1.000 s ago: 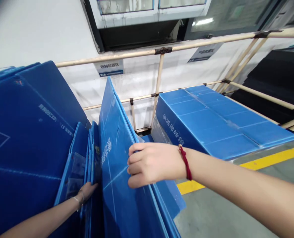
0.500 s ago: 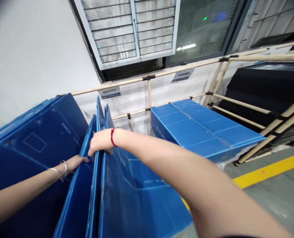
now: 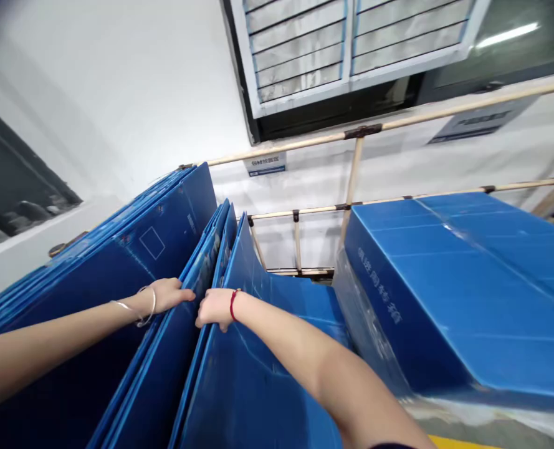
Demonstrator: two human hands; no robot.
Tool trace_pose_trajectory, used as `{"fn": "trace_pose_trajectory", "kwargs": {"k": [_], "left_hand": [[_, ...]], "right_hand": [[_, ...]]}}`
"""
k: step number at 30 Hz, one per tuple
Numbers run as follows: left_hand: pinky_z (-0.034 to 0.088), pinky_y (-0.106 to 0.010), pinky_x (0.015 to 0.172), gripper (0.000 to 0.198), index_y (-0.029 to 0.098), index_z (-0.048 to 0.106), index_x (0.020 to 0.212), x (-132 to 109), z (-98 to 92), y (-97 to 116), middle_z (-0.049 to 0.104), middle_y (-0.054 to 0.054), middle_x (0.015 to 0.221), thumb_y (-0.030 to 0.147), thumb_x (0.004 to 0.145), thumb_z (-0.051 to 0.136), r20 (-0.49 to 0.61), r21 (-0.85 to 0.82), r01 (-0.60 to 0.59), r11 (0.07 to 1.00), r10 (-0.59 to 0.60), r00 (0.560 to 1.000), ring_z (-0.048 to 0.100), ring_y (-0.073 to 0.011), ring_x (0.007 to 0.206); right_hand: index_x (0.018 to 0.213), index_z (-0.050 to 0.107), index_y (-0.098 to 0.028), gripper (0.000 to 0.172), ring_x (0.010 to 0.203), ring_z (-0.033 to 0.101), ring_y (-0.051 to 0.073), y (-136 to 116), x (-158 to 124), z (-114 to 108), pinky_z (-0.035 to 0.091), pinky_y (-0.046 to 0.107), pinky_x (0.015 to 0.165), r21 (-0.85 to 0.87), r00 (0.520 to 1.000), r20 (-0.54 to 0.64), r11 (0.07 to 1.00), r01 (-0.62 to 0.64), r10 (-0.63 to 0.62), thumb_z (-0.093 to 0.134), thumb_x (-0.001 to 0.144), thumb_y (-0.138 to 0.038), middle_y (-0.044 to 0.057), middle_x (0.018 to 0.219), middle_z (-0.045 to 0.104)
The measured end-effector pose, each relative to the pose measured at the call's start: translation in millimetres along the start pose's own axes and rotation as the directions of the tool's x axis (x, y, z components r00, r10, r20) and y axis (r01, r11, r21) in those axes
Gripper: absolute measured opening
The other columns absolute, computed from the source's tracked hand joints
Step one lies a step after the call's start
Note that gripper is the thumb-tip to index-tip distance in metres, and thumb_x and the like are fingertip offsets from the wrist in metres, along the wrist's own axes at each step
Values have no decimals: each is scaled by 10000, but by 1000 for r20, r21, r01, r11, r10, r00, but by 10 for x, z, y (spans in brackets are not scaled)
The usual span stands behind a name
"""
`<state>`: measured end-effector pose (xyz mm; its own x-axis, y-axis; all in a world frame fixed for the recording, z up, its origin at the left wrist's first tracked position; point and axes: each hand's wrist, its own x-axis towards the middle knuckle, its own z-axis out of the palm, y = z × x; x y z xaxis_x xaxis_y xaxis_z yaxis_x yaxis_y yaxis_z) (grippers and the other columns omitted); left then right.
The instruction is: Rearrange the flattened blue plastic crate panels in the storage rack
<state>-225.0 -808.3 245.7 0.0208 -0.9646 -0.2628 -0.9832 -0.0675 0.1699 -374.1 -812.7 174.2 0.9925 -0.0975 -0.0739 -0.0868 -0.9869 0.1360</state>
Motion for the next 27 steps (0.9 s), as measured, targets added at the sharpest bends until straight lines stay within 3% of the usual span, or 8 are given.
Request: {"fn": "trace_pose_trajectory", "kwargs": {"k": [5,8,10,13,16,21,24,27], "left_hand": [[465,-338,743,413,187,631,693,-37,67,-686,659,-78,719,567,690,471,79,62,59,996,-63,995,648,-288,794],[465,-345,878,481,174,666,884,-63,123,-977,628,-100,982,560,698,448,51,22,45,999,-46,998,621,-282,947],[397,-353,1016,483,160,671,952,-70,192,-1039,561,-120,1134,516,676,498,-10,-11,-37,999,37,999,486,-318,1191],[252,-349,1139,445,119,661,990,-82,268,-1007,516,-139,1200,400,668,539,-75,-15,-193,981,191,979,114,-323,1409],[250,-359,1147,396,107,644,982,-82,282,-982,508,-147,1191,357,698,522,-62,-16,-227,974,225,972,72,-303,1417],[284,-369,1133,361,132,635,958,-53,280,-1037,468,-141,1251,365,700,540,-30,-71,-209,975,208,978,187,-286,1390],[316,-351,1118,346,161,636,953,-58,288,-1043,440,-125,1298,367,687,557,-13,-136,-172,976,172,985,274,-267,1365],[325,-328,1113,286,198,648,920,-67,294,-1027,474,-103,1273,342,689,558,-37,-195,-122,973,117,992,291,-248,1364]], "right_hand": [[1000,565,-183,451,969,557,180,-45,316,274,344,317,859,95,991,-118,993,73,-62,799,626,-278,6,988,645],[1090,538,-169,551,994,535,195,-62,424,418,303,349,977,151,973,-211,981,125,-92,784,616,-303,40,1056,622],[1139,526,-159,626,1024,518,225,-87,476,517,246,402,1047,180,958,-277,975,131,-78,775,601,-360,65,1088,610],[1163,526,-151,693,1072,495,258,-144,539,627,172,449,1102,229,928,-370,964,137,-44,751,580,-449,82,1107,607],[1108,553,-181,595,1062,510,234,-206,620,714,134,438,1127,323,878,-475,940,112,58,682,648,-536,63,1059,631],[806,591,-218,346,786,546,169,-303,891,1007,291,397,1042,326,734,-650,945,33,198,529,778,-557,-15,721,615],[586,489,-214,342,588,445,148,-368,1056,1197,402,396,834,307,572,-771,950,-50,279,472,755,-512,-26,537,503],[515,416,-205,310,513,352,131,-397,1135,1260,382,371,679,354,429,-834,933,-68,348,427,735,-423,-26,471,420]]}}
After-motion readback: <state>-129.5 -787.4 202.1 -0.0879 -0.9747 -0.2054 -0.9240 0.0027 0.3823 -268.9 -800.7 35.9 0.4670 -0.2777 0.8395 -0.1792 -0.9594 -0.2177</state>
